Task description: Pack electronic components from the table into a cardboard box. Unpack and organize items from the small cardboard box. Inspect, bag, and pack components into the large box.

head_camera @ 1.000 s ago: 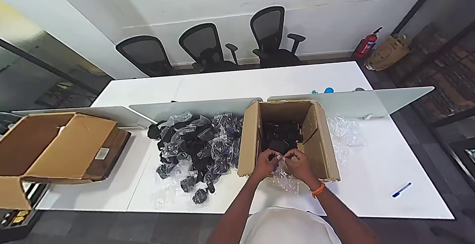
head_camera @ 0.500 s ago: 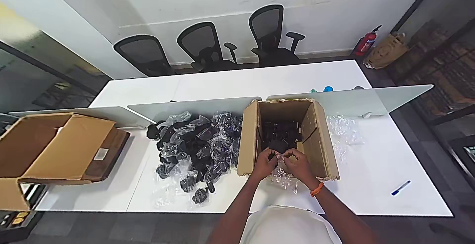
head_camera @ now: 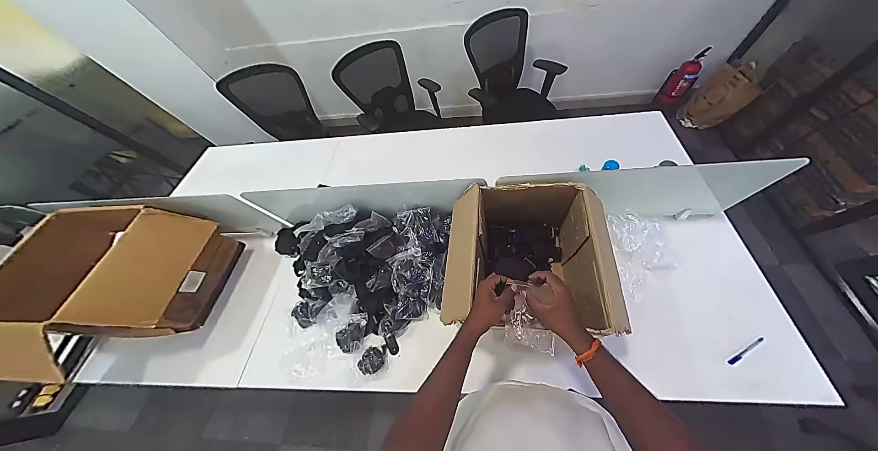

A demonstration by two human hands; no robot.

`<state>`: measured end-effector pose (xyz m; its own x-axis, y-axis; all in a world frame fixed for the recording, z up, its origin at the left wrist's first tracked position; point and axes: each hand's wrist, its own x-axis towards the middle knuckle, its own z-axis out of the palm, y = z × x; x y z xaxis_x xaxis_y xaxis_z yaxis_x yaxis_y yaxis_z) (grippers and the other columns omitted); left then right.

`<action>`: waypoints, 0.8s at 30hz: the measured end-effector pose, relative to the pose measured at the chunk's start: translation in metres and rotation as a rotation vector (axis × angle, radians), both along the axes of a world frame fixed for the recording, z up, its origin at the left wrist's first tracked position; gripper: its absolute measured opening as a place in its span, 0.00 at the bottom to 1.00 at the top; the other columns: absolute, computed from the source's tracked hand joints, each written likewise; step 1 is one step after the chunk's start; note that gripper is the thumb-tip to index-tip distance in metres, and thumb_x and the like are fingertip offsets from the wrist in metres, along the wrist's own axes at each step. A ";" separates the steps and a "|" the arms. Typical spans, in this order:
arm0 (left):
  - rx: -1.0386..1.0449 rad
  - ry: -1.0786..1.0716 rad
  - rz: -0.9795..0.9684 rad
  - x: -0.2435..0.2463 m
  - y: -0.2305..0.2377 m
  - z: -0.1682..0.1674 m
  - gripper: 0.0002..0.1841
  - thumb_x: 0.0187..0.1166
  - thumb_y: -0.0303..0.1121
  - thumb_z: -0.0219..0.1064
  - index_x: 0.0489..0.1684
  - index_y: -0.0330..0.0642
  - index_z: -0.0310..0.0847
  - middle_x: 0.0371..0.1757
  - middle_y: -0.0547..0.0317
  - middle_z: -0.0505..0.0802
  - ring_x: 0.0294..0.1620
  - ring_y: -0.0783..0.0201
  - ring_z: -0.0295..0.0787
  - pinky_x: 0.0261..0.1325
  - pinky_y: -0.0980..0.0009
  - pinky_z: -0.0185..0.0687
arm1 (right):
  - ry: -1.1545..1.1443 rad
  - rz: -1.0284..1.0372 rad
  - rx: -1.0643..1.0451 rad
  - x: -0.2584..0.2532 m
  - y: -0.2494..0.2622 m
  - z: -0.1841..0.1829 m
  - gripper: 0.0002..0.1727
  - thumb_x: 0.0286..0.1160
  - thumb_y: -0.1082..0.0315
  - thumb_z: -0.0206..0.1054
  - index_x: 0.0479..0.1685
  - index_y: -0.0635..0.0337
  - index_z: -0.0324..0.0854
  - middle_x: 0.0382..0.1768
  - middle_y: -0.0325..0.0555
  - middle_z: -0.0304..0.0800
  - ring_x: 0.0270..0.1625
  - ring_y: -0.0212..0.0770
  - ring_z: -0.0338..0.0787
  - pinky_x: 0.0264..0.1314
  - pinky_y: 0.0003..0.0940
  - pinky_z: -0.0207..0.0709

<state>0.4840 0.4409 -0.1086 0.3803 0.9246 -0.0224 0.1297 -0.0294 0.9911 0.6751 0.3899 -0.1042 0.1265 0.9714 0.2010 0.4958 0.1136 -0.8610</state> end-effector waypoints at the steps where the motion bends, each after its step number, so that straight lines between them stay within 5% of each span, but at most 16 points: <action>1: -0.039 -0.042 0.022 -0.001 0.001 0.000 0.07 0.79 0.29 0.69 0.45 0.34 0.88 0.44 0.52 0.92 0.44 0.66 0.90 0.51 0.68 0.87 | 0.021 -0.018 0.000 0.000 0.001 0.000 0.22 0.63 0.58 0.78 0.56 0.56 0.86 0.50 0.40 0.92 0.56 0.35 0.89 0.68 0.44 0.80; 5: -0.101 -0.128 0.030 -0.001 0.001 -0.002 0.09 0.76 0.28 0.72 0.48 0.32 0.88 0.45 0.51 0.94 0.44 0.63 0.91 0.51 0.66 0.89 | 0.143 -0.005 -0.009 0.002 0.000 0.005 0.17 0.66 0.66 0.77 0.53 0.60 0.86 0.47 0.42 0.92 0.50 0.32 0.91 0.58 0.30 0.86; 11: -0.116 -0.091 0.036 0.001 0.001 0.003 0.07 0.76 0.29 0.73 0.42 0.32 0.88 0.35 0.53 0.93 0.33 0.66 0.89 0.42 0.68 0.88 | 0.191 0.045 0.012 0.001 0.001 0.003 0.14 0.66 0.68 0.78 0.50 0.60 0.87 0.44 0.41 0.93 0.48 0.31 0.91 0.56 0.29 0.87; 24: -0.059 -0.029 -0.020 0.000 0.002 -0.001 0.07 0.76 0.30 0.73 0.42 0.34 0.90 0.42 0.53 0.93 0.40 0.67 0.89 0.48 0.69 0.87 | 0.086 0.032 0.027 0.003 0.000 -0.001 0.10 0.72 0.65 0.73 0.48 0.57 0.91 0.45 0.40 0.94 0.51 0.31 0.91 0.62 0.33 0.85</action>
<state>0.4842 0.4425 -0.1093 0.4000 0.9142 -0.0655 0.1006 0.0272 0.9946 0.6780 0.3898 -0.1056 0.1131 0.9696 0.2171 0.4155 0.1523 -0.8968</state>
